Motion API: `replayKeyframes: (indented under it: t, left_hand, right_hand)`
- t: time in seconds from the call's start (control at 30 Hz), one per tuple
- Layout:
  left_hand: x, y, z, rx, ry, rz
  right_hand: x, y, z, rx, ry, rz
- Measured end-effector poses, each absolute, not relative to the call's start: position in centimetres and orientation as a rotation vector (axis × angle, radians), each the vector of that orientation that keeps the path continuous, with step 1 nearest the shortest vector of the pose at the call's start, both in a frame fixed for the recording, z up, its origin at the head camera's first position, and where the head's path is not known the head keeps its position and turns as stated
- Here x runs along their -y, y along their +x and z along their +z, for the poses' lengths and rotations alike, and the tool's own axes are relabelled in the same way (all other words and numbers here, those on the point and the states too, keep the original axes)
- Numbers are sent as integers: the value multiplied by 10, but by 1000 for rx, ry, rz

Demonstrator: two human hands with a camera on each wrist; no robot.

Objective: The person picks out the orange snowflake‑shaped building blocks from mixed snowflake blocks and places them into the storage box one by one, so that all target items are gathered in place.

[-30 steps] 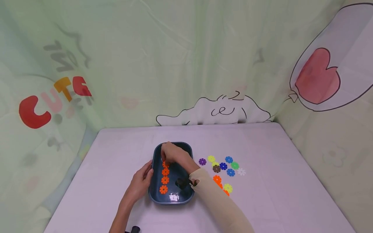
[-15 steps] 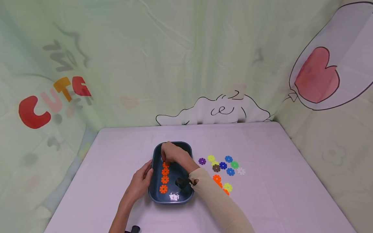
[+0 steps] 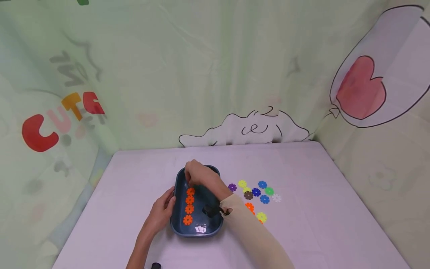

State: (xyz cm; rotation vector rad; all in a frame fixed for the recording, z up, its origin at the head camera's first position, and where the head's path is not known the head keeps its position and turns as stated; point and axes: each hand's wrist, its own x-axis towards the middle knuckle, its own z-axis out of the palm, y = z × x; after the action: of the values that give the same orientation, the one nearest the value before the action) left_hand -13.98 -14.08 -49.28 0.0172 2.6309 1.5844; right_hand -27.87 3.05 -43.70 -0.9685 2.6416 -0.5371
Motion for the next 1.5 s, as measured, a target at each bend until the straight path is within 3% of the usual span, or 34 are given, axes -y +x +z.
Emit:
replayKeyframes:
  t: [0.63,1.13,1.5]
  left_hand:
    - [144,-128,-502,-2623,15,1566]
    - [138,-135,-495,-2673,-12,1527]
    - [135,-137,-492,-2680,-32,1501]
  right_hand:
    - [-51,-226,-383,-2568,-1070,-1076]
    - [-89,-205,-346,-2925,-1020,-1084]
    - [-141,-193,-344,-3084,-831,-1021]
